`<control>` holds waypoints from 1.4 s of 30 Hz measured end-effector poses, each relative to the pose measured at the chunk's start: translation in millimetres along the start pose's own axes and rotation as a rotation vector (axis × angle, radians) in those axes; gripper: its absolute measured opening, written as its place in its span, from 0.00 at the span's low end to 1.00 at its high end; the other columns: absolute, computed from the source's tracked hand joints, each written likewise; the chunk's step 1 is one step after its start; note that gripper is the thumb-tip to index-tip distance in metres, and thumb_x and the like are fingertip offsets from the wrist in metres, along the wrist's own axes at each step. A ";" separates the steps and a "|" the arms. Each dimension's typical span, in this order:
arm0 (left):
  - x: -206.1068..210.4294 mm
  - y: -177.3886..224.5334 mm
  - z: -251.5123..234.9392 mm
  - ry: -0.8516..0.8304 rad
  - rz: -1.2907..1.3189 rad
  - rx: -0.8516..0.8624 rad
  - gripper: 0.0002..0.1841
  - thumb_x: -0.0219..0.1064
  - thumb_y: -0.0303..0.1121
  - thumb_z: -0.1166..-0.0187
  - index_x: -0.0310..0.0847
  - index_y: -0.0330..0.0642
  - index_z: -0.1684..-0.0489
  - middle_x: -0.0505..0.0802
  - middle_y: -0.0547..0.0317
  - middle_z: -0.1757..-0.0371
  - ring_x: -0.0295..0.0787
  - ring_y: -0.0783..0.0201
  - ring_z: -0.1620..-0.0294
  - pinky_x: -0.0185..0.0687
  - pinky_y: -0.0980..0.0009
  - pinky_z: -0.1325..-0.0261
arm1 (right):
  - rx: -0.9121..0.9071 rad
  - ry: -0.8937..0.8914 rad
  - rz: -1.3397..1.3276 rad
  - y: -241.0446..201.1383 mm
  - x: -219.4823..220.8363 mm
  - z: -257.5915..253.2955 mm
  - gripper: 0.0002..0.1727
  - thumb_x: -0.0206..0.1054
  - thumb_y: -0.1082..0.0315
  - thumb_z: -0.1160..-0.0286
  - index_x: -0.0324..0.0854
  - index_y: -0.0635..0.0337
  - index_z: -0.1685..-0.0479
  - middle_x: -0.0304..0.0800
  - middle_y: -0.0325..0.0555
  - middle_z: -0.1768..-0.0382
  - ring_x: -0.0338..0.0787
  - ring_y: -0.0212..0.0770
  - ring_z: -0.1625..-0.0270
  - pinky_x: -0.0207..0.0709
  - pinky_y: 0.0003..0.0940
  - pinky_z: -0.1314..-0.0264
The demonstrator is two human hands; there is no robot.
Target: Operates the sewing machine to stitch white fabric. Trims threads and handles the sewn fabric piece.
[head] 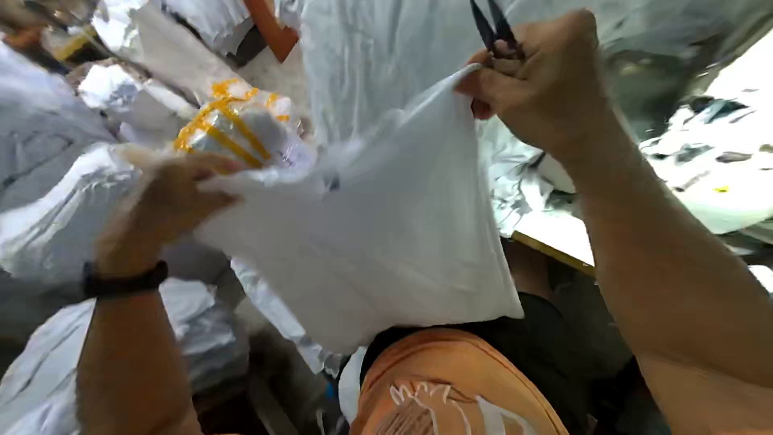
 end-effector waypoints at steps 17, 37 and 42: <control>305.3 -136.6 271.4 -0.915 0.544 -0.647 0.09 0.70 0.24 0.23 0.90 0.30 0.51 0.94 0.48 0.52 0.90 0.60 0.50 0.82 0.59 0.37 | 0.201 -0.765 0.085 108.6 300.2 208.8 0.12 0.63 0.76 0.19 0.87 0.73 0.44 0.87 0.68 0.40 0.88 0.65 0.37 0.80 0.62 0.32; 297.4 257.5 -120.6 -0.350 0.484 0.260 0.16 0.65 0.35 0.14 0.83 0.26 0.47 0.90 0.35 0.57 0.90 0.44 0.57 0.84 0.45 0.49 | 0.349 0.418 0.680 186.7 -12.6 254.6 0.13 0.66 0.68 0.30 0.84 0.69 0.77 0.87 0.56 0.79 0.89 0.55 0.78 0.76 0.50 0.80; 273.1 280.5 -126.8 -0.559 0.357 0.408 0.14 0.71 0.35 0.19 0.87 0.31 0.48 0.93 0.42 0.55 0.91 0.48 0.56 0.85 0.47 0.48 | 0.364 0.473 0.421 176.4 -10.8 237.0 0.08 0.68 0.73 0.31 0.90 0.70 0.68 0.91 0.55 0.73 0.92 0.49 0.71 0.85 0.43 0.68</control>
Point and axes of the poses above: each hand's wrist, its own z-axis away from the middle knuckle, its own x-axis out of the palm, y = z × x, the point moved 10 cm from there along -z, towards the middle knuckle
